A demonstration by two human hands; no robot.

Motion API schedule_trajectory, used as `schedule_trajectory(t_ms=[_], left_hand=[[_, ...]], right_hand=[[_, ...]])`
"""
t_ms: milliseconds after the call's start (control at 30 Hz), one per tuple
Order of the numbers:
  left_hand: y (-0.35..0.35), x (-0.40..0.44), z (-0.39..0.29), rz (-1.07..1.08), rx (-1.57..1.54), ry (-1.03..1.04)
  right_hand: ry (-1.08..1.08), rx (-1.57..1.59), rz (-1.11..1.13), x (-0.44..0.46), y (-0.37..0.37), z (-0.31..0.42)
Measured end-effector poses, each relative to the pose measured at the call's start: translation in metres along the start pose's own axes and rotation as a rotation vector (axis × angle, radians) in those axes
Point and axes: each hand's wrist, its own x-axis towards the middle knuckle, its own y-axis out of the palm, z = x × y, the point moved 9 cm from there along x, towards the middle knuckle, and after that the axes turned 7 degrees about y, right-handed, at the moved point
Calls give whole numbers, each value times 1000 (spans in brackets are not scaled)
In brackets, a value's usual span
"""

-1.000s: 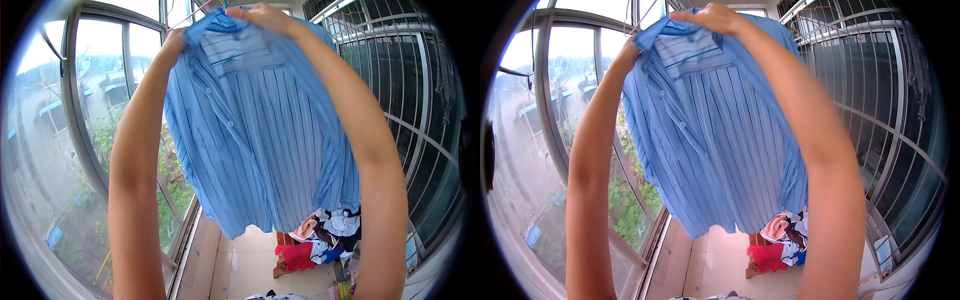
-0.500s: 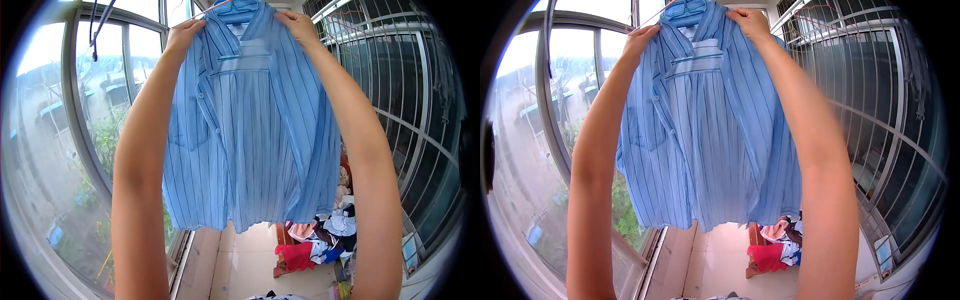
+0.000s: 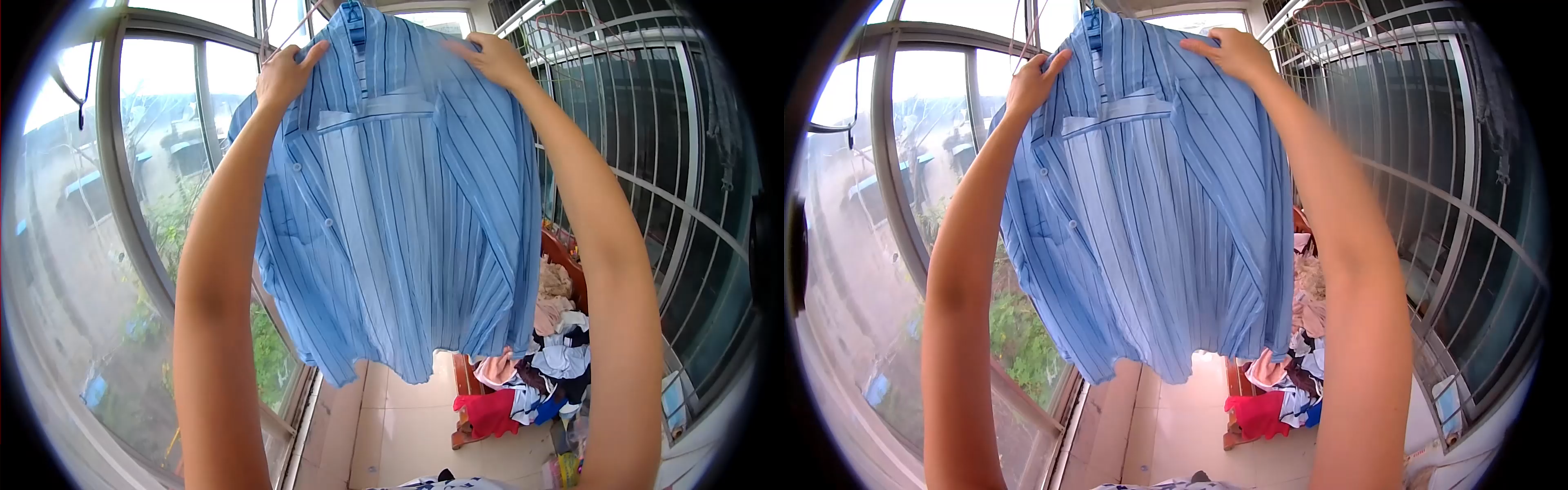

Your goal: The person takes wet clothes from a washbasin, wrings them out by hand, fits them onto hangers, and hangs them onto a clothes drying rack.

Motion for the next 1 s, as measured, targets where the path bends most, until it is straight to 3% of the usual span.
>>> schedule_trajectory(t_ms=[33,100,133,167,233,367,433,467,567,700,800,833,900,933,967,1000], left_hand=[[2,0,6,2,-5,5],[-11,-7,1,-230,136,105],[-21,-18,-11,-253,327,72],[-23,-21,-12,-328,293,117],[-30,-40,-43,-516,268,357],[-21,-36,-84,-560,222,445],[-8,1,-61,-357,134,177],[-6,10,-64,-302,113,286],[-8,11,-62,-305,83,420],[-16,4,-68,-371,187,481],[-20,4,-72,-398,225,539],[-20,5,-71,-395,228,539],[-22,7,-69,-401,230,567],[-25,5,-71,-401,232,562],[-24,6,-72,-345,236,518],[-22,6,-70,-285,239,478]], right_hand=[[4,-6,-2,2,-2,-12],[329,537,82,-2,-2,-67],[522,724,223,-27,-2,-78],[604,834,281,-41,3,-92],[599,871,676,-75,16,-91],[652,874,614,-107,15,-97],[603,1092,454,-104,4,-86],[597,1108,369,-106,-7,-83],[495,924,375,-90,-15,-105],[351,445,106,-50,-67,-87],[223,368,-267,-9,-97,-92],[224,372,-266,-8,-98,-93],[236,83,39,-2,-76,-85],[380,-84,-50,-33,-96,-54],[252,-158,-267,-49,-114,-17],[244,-7,-408,-69,-129,16]])
